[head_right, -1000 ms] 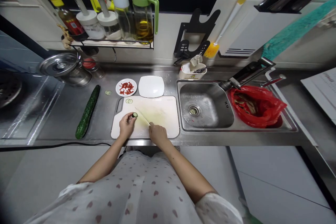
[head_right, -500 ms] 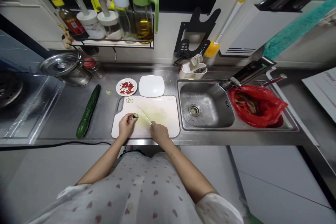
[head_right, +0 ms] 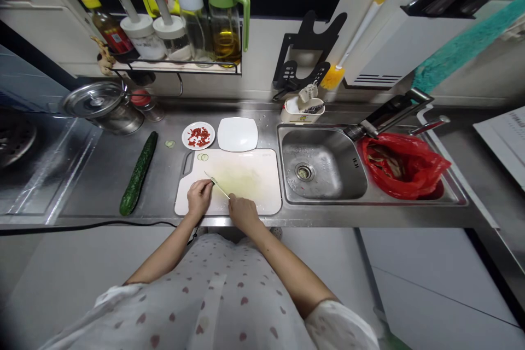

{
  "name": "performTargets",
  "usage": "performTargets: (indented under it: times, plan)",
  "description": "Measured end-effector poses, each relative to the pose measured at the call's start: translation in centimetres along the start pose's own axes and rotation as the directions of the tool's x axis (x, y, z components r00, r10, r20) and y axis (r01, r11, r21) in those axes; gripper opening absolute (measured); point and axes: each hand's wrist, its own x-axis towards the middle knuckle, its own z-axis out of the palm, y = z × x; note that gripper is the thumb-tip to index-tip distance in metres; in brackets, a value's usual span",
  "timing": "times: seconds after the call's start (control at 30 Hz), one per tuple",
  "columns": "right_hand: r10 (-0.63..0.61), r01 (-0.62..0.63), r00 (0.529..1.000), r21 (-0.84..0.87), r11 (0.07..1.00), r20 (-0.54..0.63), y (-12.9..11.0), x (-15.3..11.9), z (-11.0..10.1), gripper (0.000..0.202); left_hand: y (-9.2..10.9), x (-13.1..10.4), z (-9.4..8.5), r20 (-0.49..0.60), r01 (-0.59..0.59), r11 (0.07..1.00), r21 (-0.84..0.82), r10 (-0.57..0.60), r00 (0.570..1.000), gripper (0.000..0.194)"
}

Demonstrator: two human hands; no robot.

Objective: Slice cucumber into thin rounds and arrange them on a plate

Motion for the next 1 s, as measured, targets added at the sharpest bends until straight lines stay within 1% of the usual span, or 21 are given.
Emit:
performTargets:
  times: [0.17,0.4,0.57,0.9,1.0]
  plan:
    - [-0.011,0.012,1.000,-0.038,0.999,0.025,-0.2,0.0,-0.3,0.029,-0.3,-0.2,0.1,0.015,-0.001,1.000,0.015,0.001,1.000,0.019]
    - [-0.012,0.016,0.998,-0.084,0.996,0.054,-0.6,-0.1,-0.4,0.030,-0.1,-0.1,0.0,0.023,-0.025,0.998,0.052,0.024,0.999,0.015]
    - [-0.010,0.015,0.998,-0.082,0.997,0.060,-1.0,-0.1,-0.5,0.028,0.1,0.0,-0.2,0.047,-0.031,0.997,0.065,0.028,0.999,0.015]
    - [-0.024,0.029,0.999,-0.094,0.995,0.049,-1.0,0.1,0.2,0.026,0.0,0.0,-0.1,0.053,-0.023,0.998,0.063,0.019,0.998,0.017]
    - [-0.023,0.027,0.999,-0.080,0.996,0.049,-1.2,0.2,0.1,0.026,-0.1,0.0,-0.1,0.056,-0.023,0.998,0.064,0.019,0.998,0.017]
